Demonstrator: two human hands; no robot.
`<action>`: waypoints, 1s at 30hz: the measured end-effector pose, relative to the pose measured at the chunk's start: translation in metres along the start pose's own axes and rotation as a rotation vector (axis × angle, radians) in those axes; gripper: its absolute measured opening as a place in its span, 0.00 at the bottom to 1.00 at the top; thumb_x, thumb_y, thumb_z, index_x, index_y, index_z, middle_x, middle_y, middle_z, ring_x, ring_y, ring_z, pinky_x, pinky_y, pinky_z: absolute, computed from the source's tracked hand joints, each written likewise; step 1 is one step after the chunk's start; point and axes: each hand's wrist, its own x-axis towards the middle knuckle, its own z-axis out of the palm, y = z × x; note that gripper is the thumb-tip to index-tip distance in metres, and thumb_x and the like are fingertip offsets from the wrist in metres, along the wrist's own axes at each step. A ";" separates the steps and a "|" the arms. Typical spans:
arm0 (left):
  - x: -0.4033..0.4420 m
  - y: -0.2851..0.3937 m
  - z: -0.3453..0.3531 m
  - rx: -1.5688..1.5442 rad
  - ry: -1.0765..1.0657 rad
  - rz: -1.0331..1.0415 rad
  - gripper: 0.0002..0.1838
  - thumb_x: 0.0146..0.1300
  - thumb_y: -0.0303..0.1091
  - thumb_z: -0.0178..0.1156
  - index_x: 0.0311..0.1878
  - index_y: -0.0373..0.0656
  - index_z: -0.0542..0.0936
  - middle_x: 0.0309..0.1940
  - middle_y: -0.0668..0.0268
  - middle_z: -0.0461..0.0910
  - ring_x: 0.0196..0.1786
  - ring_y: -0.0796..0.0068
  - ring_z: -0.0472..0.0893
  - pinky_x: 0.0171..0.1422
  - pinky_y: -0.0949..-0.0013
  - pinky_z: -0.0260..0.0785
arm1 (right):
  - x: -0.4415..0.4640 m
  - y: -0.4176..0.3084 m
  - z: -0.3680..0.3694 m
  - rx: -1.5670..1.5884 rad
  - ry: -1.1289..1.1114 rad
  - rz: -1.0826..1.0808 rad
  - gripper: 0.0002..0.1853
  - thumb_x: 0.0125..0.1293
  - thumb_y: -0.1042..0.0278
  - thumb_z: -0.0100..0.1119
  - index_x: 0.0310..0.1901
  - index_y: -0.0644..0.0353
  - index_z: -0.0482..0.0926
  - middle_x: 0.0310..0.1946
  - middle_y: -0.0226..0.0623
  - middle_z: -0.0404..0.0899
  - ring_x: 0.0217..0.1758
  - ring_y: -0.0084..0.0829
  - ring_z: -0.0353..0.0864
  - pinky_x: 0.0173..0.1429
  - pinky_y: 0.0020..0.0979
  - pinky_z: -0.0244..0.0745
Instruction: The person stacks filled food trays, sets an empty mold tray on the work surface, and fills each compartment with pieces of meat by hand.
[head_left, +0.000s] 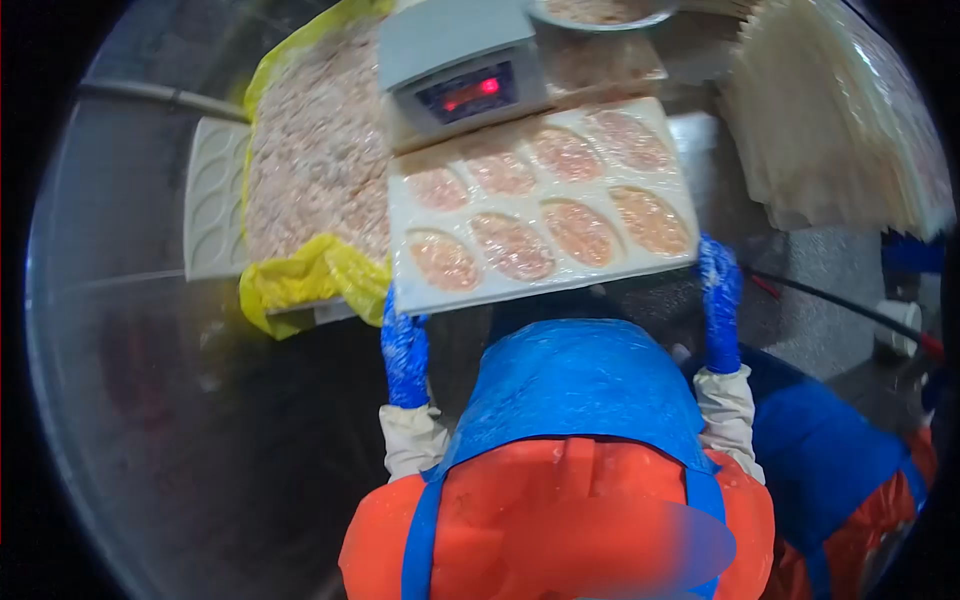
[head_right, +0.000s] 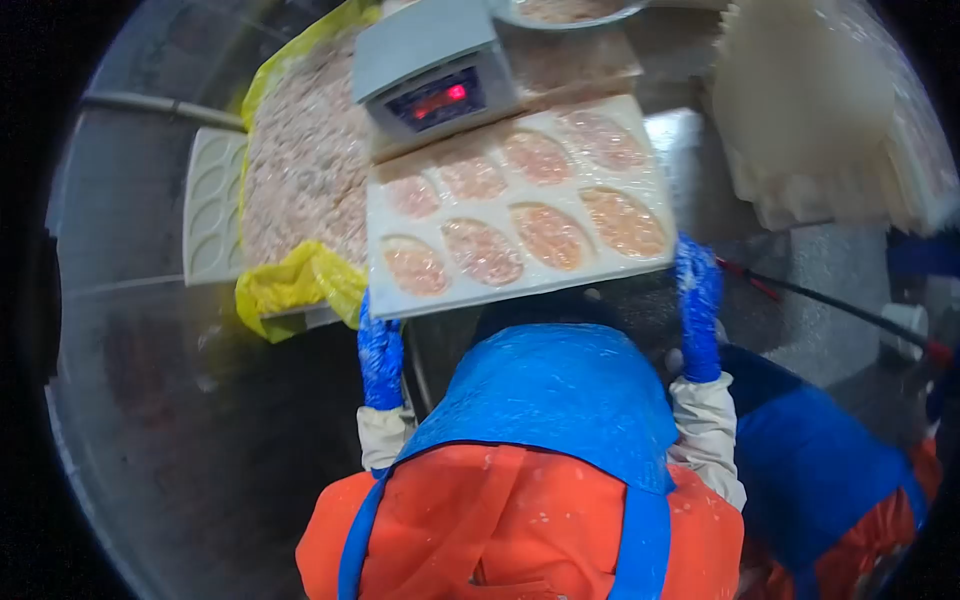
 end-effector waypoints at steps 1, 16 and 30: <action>0.002 -0.006 0.006 -0.596 0.070 -0.228 0.26 0.72 0.29 0.55 0.71 0.37 0.66 0.69 0.54 0.68 0.72 0.61 0.67 0.76 0.61 0.58 | 0.005 -0.002 -0.001 -0.032 -0.012 -0.013 0.18 0.75 0.59 0.49 0.54 0.64 0.80 0.46 0.44 0.83 0.53 0.38 0.80 0.63 0.36 0.72; 0.017 -0.011 0.001 0.458 0.239 0.079 0.16 0.60 0.25 0.59 0.52 0.36 0.82 0.47 0.59 0.84 0.49 0.65 0.81 0.54 0.62 0.73 | 0.088 -0.090 -0.004 -0.189 0.046 -0.386 0.16 0.67 0.71 0.60 0.56 0.59 0.82 0.45 0.42 0.84 0.49 0.36 0.81 0.55 0.32 0.75; 0.214 0.076 0.336 0.204 -0.710 0.899 0.07 0.59 0.34 0.65 0.40 0.46 0.85 0.41 0.57 0.83 0.48 0.52 0.79 0.57 0.56 0.70 | 0.154 -0.074 0.055 -0.142 -0.202 -0.791 0.13 0.63 0.71 0.60 0.50 0.51 0.83 0.34 0.46 0.79 0.37 0.47 0.79 0.44 0.42 0.76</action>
